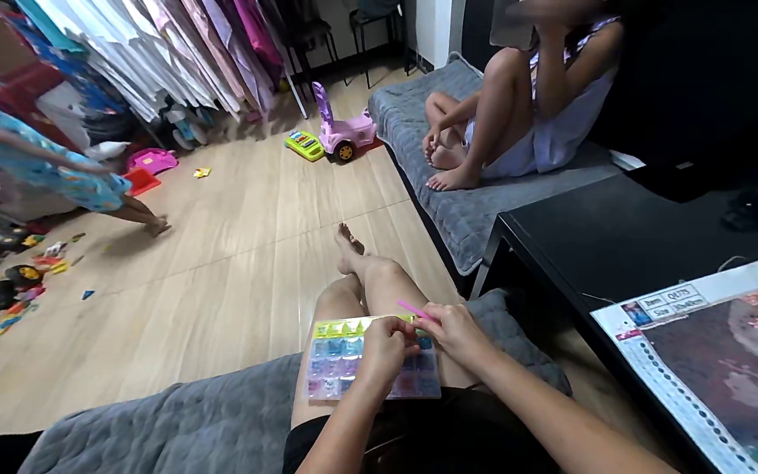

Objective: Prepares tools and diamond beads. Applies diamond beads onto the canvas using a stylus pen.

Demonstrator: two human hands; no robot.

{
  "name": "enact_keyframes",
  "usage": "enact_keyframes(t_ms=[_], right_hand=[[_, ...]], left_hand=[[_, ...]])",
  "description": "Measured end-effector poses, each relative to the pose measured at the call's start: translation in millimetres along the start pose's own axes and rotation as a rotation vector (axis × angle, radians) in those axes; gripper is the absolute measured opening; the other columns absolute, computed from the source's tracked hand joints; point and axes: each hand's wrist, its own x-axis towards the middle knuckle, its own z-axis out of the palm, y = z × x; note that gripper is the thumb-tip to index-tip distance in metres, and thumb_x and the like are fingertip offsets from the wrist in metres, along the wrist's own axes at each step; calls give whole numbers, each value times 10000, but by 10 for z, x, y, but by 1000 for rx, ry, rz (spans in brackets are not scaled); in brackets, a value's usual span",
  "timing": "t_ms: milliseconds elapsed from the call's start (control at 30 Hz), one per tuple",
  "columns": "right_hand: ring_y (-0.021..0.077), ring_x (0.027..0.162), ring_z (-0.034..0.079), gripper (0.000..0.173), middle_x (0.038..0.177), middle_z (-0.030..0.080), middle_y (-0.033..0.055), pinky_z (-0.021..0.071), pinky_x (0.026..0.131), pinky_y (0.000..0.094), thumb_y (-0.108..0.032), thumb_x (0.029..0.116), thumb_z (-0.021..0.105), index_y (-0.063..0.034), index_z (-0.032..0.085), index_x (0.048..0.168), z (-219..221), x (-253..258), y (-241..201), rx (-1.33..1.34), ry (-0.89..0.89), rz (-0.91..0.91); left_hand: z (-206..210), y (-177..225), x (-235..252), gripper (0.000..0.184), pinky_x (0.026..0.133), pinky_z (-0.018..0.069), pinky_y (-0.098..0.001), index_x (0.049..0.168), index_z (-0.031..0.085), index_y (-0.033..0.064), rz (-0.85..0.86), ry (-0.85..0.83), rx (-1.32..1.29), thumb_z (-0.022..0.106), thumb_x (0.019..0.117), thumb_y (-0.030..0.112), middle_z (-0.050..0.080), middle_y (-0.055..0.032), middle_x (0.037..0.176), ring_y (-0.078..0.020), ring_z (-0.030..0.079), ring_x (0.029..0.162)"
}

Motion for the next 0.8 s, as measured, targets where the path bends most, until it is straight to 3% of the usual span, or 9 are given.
enact_keyframes(t_ms=[300, 533, 700, 800], right_hand=[[307, 888, 649, 308, 919, 665, 190, 509, 840, 462, -218, 1042, 612, 70, 700, 975, 2, -18, -14, 38, 12, 26], [277, 886, 643, 305, 934, 669, 174, 505, 843, 434, -217, 1045, 606, 63, 706, 977, -10, -36, -8, 75, 0, 24], [250, 919, 646, 275, 1000, 694, 154, 501, 877, 426, -220, 1036, 623, 35, 727, 1046, -80, -43, 13, 141, -35, 29], [266, 981, 655, 329, 1054, 710, 167, 494, 921, 451, -261, 987, 702, 11, 715, 1171, -98, -85, 11, 180, -18, 78]], left_hand=[[112, -105, 60, 122, 848, 604, -343, 1077, 611, -106, 90, 55, 141, 545, 975, -99, 689, -190, 1000, -206, 725, 881], [43, 67, -38, 306, 799, 566, -352, 1159, 547, -89, -106, -26, -107, 322, 1109, 112, 649, -199, 1038, -219, 683, 881], [14, 82, -23, 333, 814, 559, -367, 1174, 550, -74, -150, -39, -177, 309, 1121, 149, 647, -195, 1063, -233, 677, 912], [8, 81, -18, 336, 800, 565, -364, 1147, 556, -69, -149, -35, -195, 298, 1120, 145, 654, -187, 1033, -230, 684, 896]])
